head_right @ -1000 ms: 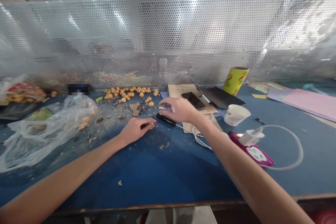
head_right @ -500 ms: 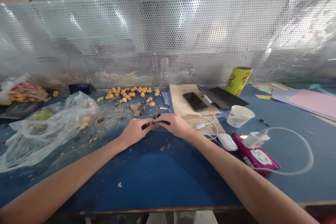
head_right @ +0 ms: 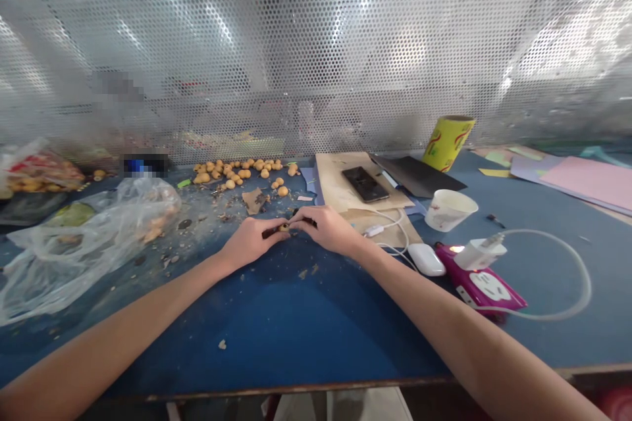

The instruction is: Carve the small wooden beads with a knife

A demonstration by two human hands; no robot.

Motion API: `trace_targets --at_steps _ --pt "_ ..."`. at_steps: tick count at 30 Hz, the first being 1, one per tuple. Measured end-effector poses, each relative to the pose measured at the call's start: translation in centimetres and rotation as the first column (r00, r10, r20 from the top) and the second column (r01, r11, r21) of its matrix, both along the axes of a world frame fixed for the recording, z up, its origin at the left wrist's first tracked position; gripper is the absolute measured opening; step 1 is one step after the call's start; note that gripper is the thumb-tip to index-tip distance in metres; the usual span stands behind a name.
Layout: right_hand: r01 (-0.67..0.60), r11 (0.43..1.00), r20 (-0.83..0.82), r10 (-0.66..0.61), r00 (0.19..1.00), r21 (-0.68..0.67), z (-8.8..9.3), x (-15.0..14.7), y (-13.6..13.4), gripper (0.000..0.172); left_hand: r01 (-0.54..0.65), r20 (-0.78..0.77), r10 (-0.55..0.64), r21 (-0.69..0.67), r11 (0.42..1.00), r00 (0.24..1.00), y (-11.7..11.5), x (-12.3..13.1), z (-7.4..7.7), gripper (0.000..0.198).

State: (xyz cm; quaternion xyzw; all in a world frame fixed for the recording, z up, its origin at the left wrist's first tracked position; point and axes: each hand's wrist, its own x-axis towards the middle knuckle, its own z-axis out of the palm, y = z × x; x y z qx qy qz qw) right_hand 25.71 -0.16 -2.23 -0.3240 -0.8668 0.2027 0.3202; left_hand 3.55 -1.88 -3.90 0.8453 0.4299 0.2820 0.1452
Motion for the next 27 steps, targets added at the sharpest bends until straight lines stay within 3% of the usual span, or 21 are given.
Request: trace_targets --at_steps 6,16,27 --pt "0.015 0.999 0.076 -0.018 0.997 0.048 -0.2 -0.5 -0.2 0.016 0.048 -0.036 -0.048 0.011 0.999 0.998 -0.3 0.1 0.4 0.028" --pt "0.213 0.977 -0.023 -0.213 0.977 -0.009 0.6 -1.6 -1.5 0.014 -0.048 -0.027 0.049 0.051 0.998 0.998 -0.2 0.3 0.4 0.028" --pt "0.250 0.968 0.055 -0.251 0.966 0.028 0.3 -2.0 -1.6 0.015 -0.060 0.034 0.058 0.050 0.997 0.998 -0.2 0.8 0.2 0.020"
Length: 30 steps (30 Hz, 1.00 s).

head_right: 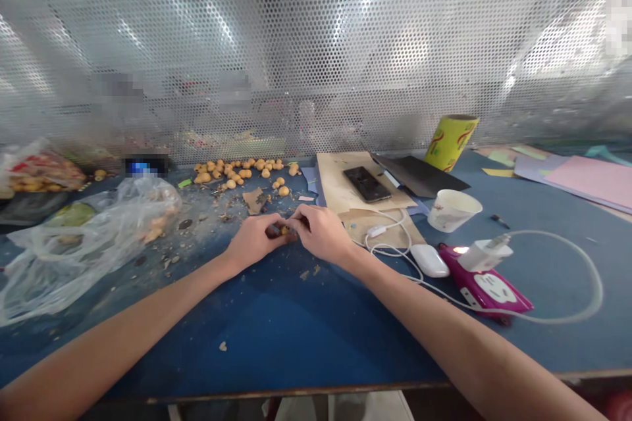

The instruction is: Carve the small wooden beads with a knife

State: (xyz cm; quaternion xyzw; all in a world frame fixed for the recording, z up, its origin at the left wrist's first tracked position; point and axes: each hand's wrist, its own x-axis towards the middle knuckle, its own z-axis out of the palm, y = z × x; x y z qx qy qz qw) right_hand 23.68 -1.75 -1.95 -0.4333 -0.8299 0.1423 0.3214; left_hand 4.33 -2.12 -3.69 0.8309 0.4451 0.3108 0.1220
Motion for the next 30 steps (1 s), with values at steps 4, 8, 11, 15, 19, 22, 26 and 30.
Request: trace_targets --at_steps 4,8,11,15,19,22,26,30 --pt "-0.001 1.000 0.034 0.001 0.999 0.000 -0.04 -0.08 -0.02 0.014 0.006 0.003 -0.006 -0.018 1.000 1.000 -0.04 0.08 0.07 0.023" --pt "0.019 1.000 0.023 -0.019 1.000 0.020 0.31 -0.07 -0.19 0.015 0.000 -0.008 0.000 -0.023 1.000 1.000 -0.02 0.14 0.22 0.028" --pt "0.039 0.999 0.015 -0.039 0.999 0.017 0.65 0.05 -0.32 0.015 -0.002 -0.020 0.001 -0.017 1.000 1.000 0.06 0.20 0.27 0.032" --pt "0.093 0.994 0.020 -0.094 0.995 0.056 0.54 0.10 -0.28 0.015 -0.005 -0.020 0.004 -0.016 1.000 1.000 0.13 0.29 0.17 0.034" --pt "0.063 0.997 0.065 -0.065 0.996 0.042 0.00 -0.13 -0.24 0.012 -0.014 -0.025 0.014 0.000 1.000 1.000 0.06 0.28 0.10 0.026" --pt "0.046 0.998 0.068 -0.048 0.997 0.031 -0.11 -0.31 -0.34 0.012 -0.018 -0.025 0.018 -0.010 1.000 1.000 0.01 0.25 0.12 0.024" --pt "0.066 0.998 0.056 -0.067 0.996 0.017 0.19 -0.38 -0.50 0.012 -0.025 -0.022 0.024 -0.022 0.999 0.999 0.01 0.29 0.16 0.025" --pt "0.076 0.997 0.064 -0.077 0.995 0.017 0.41 -0.36 -0.54 0.014 -0.023 -0.025 0.022 -0.025 0.999 0.999 0.04 0.33 0.12 0.026"
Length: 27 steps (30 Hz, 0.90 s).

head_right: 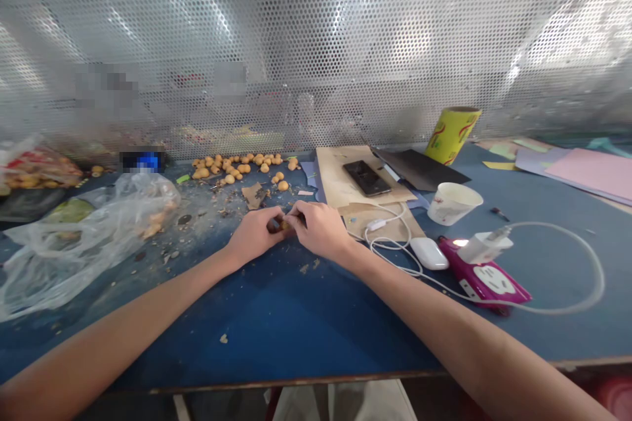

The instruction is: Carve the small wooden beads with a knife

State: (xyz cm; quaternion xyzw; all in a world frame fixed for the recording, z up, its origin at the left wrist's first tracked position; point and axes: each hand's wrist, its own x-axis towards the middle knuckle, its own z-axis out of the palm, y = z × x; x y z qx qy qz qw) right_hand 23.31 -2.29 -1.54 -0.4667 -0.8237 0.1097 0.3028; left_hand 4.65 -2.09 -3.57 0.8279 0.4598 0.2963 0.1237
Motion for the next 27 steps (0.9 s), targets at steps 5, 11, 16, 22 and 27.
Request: trace_targets --at_steps 5,11,16,22,27 --pt "0.012 1.000 0.007 -0.012 1.000 -0.018 0.02 0.01 0.00 0.014 0.006 -0.001 -0.006 0.012 1.000 1.000 0.04 -0.01 -0.06 0.025" --pt "0.012 1.000 0.027 -0.011 1.000 -0.008 -0.22 -0.02 0.06 0.014 0.005 0.003 -0.005 0.002 1.000 1.000 -0.07 0.07 0.01 0.024" --pt "0.017 1.000 0.020 -0.017 1.000 -0.006 -0.41 0.02 0.05 0.014 0.004 0.001 -0.004 -0.003 1.000 1.000 -0.11 0.10 0.13 0.022" --pt "0.027 1.000 0.037 -0.027 0.999 -0.015 -0.44 -0.06 0.02 0.013 0.002 0.002 -0.003 0.021 1.000 1.000 -0.09 0.04 0.03 0.021" --pt "0.031 0.999 0.044 -0.031 0.999 -0.009 -0.23 -0.04 0.06 0.014 0.004 -0.007 -0.004 0.012 1.000 1.000 -0.08 -0.02 0.04 0.024"
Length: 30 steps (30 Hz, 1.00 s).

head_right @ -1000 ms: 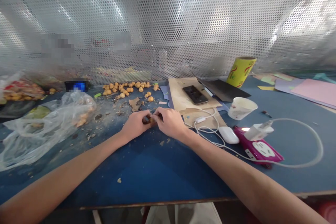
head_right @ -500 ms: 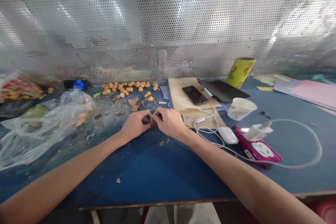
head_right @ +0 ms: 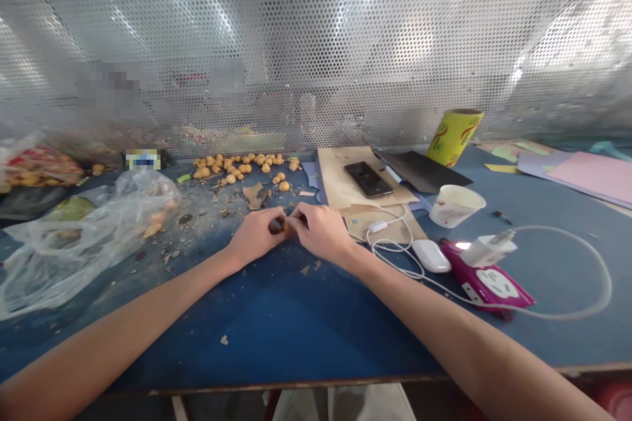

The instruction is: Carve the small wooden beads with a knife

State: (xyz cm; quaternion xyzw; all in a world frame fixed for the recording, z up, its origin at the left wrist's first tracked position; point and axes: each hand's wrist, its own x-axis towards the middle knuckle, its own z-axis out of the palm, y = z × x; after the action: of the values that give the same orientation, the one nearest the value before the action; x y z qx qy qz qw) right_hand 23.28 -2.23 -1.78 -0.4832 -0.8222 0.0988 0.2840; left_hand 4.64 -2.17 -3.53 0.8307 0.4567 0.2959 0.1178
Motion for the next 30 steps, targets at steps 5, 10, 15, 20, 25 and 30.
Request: trace_targets --at_steps 5,10,15,20,25,30 --pt "0.009 1.000 0.000 -0.009 1.000 -0.001 0.09 0.04 -0.04 0.014 0.003 0.000 -0.003 0.007 1.000 1.000 0.05 0.05 -0.11 0.027" --pt "0.014 1.000 0.009 -0.013 1.000 -0.017 0.07 -0.09 -0.13 0.013 -0.003 -0.006 0.004 0.026 1.000 1.000 0.01 0.03 -0.16 0.022" --pt "0.013 0.999 0.009 -0.012 1.000 -0.029 0.13 -0.29 -0.24 0.014 0.009 -0.022 -0.009 0.012 1.000 1.000 -0.13 -0.01 0.06 0.024" --pt "0.006 1.000 -0.013 -0.006 1.000 -0.017 0.15 -0.19 -0.14 0.014 0.008 -0.010 -0.008 0.020 1.000 1.000 -0.04 -0.03 0.02 0.026" --pt "-0.002 0.999 -0.004 0.002 1.000 -0.053 0.02 -0.06 -0.08 0.013 0.011 -0.002 -0.010 0.013 1.000 1.000 0.12 -0.04 -0.16 0.023" --pt "-0.006 0.998 -0.047 0.003 0.999 -0.059 -0.33 0.00 -0.02 0.013 0.015 0.011 -0.015 0.001 1.000 1.000 0.09 -0.06 -0.23 0.025"
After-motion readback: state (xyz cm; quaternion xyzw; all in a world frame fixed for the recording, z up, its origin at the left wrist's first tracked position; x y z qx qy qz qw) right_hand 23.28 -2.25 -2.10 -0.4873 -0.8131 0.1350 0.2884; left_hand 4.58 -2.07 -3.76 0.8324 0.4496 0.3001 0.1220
